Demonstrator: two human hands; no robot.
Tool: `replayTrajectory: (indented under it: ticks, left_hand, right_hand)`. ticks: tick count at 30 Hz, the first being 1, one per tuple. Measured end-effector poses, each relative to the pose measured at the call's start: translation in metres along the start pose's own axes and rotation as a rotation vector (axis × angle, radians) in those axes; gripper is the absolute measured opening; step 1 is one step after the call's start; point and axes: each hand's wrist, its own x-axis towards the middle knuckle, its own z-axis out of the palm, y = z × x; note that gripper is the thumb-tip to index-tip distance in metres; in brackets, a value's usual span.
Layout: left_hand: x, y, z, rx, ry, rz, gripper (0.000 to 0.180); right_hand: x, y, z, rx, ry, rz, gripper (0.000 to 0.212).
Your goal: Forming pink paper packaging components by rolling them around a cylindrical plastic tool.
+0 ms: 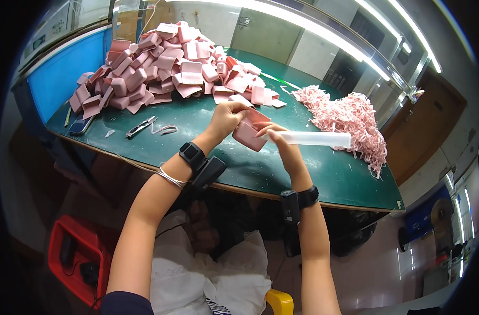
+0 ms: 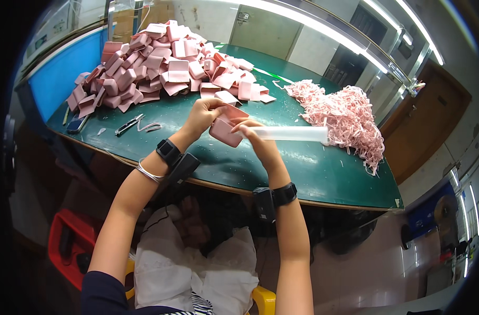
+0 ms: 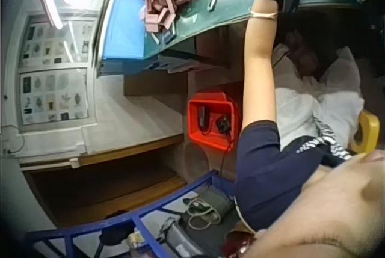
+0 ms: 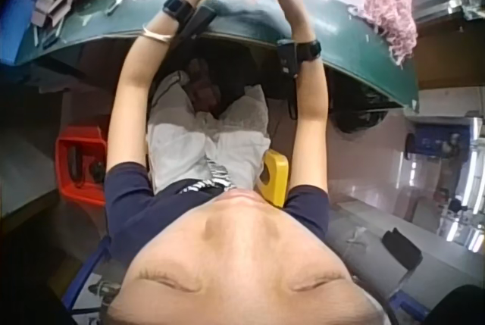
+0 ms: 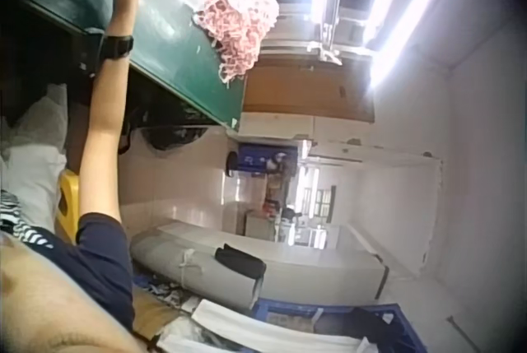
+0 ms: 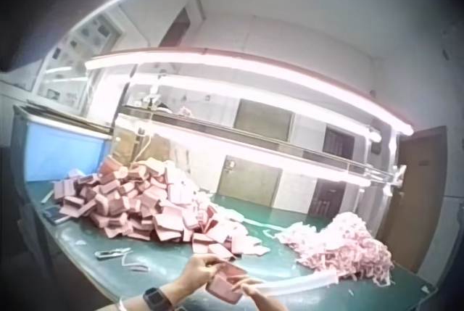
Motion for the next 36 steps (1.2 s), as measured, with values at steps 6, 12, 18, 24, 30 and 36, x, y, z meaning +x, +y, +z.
replayTrajectory:
  ticks: [6, 12, 18, 24, 30, 36]
  left_hand:
    - [0.0, -0.004, 0.002, -0.073, 0.039, 0.009, 0.011]
    - [-0.002, 0.001, 0.0, -0.124, -0.002, -0.056, 0.013]
    - [-0.003, 0.009, 0.009, -0.22, -0.179, -0.208, 0.033]
    - [-0.007, 0.005, 0.014, -0.31, -0.346, -0.102, 0.054]
    - [-0.003, -0.002, 0.013, -0.283, -0.289, -0.032, 0.052]
    - [-0.002, -0.002, 0.009, -0.381, -0.177, -0.07, 0.045]
  right_hand:
    - [-0.003, 0.0, -0.002, -0.032, -0.046, 0.097, 0.021]
    - [-0.002, 0.006, -0.002, -0.141, -0.033, 0.067, 0.016]
    - [-0.003, 0.015, -0.004, -0.241, 0.072, -0.065, 0.011]
    - [0.002, 0.019, -0.001, -0.344, 0.037, -0.077, 0.011]
    - [0.0, 0.01, 0.0, -0.265, 0.086, 0.007, 0.015]
    - [-0.001, 0.006, -0.002, 0.027, 0.133, 0.026, 0.026]
